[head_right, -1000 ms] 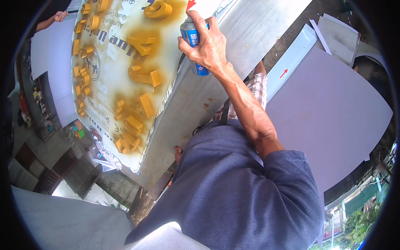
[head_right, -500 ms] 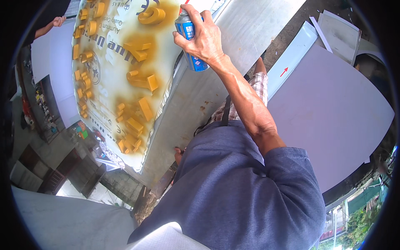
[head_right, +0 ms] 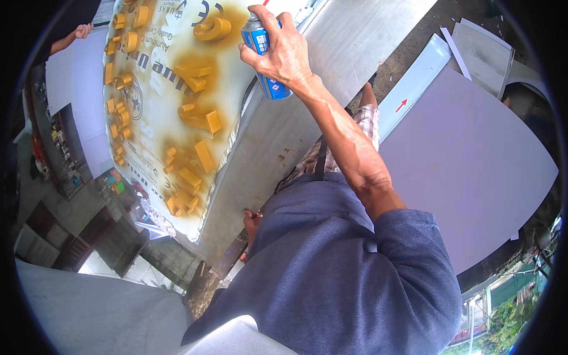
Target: Arranging and spray painting letters onto a large white sign board.
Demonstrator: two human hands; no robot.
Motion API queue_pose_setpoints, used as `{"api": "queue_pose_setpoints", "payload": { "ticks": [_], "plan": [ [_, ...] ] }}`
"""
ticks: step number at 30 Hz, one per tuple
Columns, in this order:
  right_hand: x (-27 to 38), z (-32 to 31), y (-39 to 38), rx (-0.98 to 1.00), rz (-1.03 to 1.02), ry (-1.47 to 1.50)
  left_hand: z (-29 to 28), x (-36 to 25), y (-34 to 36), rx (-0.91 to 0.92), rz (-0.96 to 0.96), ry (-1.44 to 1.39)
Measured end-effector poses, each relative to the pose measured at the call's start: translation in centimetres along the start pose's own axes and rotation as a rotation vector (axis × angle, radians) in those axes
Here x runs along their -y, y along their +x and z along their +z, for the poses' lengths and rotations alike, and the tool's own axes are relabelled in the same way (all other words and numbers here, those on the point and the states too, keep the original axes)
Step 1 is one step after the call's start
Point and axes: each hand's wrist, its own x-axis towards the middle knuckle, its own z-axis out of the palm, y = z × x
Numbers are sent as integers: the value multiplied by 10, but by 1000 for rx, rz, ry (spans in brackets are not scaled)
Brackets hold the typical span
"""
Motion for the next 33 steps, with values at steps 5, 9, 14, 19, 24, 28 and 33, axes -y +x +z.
{"api": "queue_pose_setpoints", "payload": {
  "ticks": [5,9,14,19,24,28,33],
  "plan": [
    [-10,9,-9,-86,-46,-79,0,0,2,-5,-35,-30],
    [-18,7,-27,-92,-48,-27,3,-2,-3,-34,-54,-42],
    [-20,-9,-69,57,-211,27,19,-6,-7,-139,-124,-184],
    [1,-63,-79,67,-186,164,33,-9,-15,-172,-130,-268],
    [20,-130,-51,-365,60,105,30,-3,-7,-222,-110,-285],
    [46,-138,-61,12,-280,-174,21,4,2,-135,-83,-311],
    [69,-147,-45,-413,48,207,11,12,5,-103,-28,-351]
  ]
}}
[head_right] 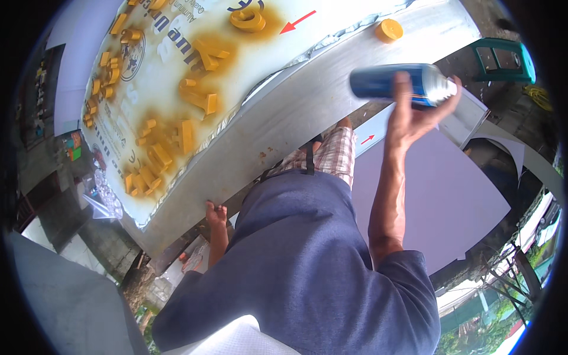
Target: Arranging and spray painting letters onto a large white sign board.
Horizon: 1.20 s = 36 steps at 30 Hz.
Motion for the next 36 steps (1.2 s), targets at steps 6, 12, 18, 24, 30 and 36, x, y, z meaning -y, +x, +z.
{"api": "queue_pose_setpoints", "payload": {
  "ticks": [6,12,18,24,30,36],
  "plan": [
    [18,4,-5,81,-130,-81,3,4,4,-93,9,-14],
    [22,-4,2,233,-286,-303,18,11,0,-23,64,-50],
    [9,-7,28,424,-525,-247,60,26,-23,-234,119,-42],
    [3,-22,104,322,-441,-419,103,73,-42,-288,21,-165],
    [4,-41,201,-125,-255,-108,140,159,-64,-287,-187,-173],
    [-28,-60,258,-35,-219,-115,203,241,-107,-32,-282,876]
  ]
}}
